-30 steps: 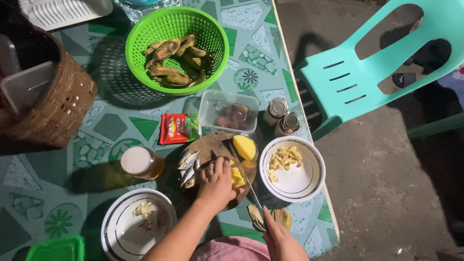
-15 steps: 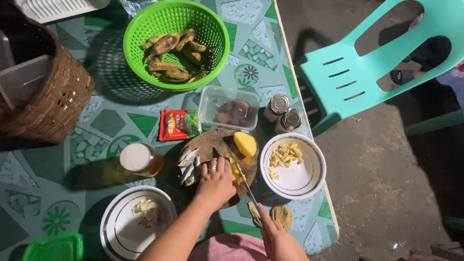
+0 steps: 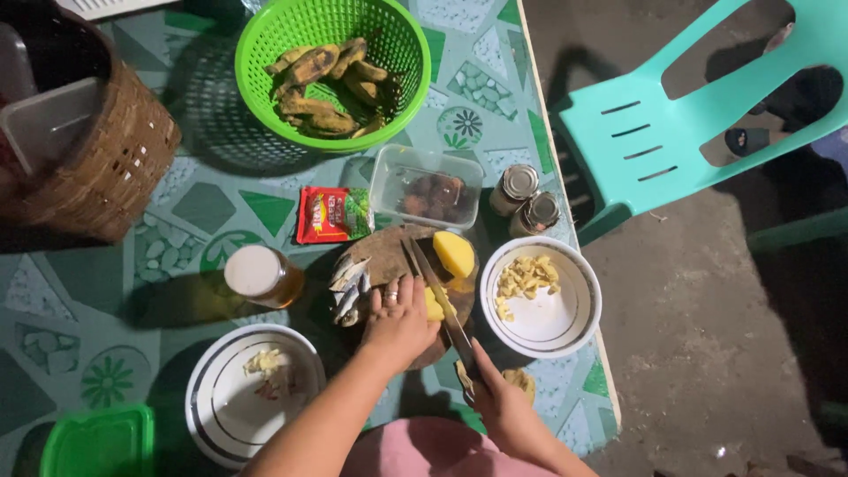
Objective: Chopping vegetables and small fish on a wooden cutting board.
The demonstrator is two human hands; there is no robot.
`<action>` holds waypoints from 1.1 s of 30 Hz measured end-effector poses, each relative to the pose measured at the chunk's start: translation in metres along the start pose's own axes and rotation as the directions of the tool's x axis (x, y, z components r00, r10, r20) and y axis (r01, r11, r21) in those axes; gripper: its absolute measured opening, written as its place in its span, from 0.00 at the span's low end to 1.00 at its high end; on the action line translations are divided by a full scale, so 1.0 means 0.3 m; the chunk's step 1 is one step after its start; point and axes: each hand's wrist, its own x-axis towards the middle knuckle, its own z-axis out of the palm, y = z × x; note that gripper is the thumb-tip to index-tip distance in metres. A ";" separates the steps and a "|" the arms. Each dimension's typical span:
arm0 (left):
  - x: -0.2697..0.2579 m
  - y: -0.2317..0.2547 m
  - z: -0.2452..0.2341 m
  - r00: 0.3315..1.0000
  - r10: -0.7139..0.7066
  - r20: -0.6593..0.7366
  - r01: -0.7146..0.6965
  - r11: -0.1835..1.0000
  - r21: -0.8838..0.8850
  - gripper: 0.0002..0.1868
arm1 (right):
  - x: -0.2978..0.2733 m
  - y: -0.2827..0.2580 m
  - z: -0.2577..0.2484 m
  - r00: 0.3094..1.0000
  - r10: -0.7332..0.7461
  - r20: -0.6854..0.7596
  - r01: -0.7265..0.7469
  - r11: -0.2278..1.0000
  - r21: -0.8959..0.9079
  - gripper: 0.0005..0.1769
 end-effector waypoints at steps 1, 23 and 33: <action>0.006 -0.001 -0.017 1.000 0.000 -0.005 0.000 1.000 0.002 0.47 | -0.006 0.017 0.003 1.000 -0.005 -0.002 0.005 1.000 -0.001 0.40; 0.006 -0.054 0.039 0.996 0.086 -0.019 -0.083 0.990 0.112 0.38 | -0.108 -0.003 0.064 0.997 -0.004 -0.074 -0.031 0.885 -0.464 0.45; -0.003 -0.031 0.000 0.999 0.030 0.045 -0.036 0.990 0.137 0.48 | -0.044 0.048 0.080 0.980 -0.182 -0.083 0.136 0.911 -0.390 0.41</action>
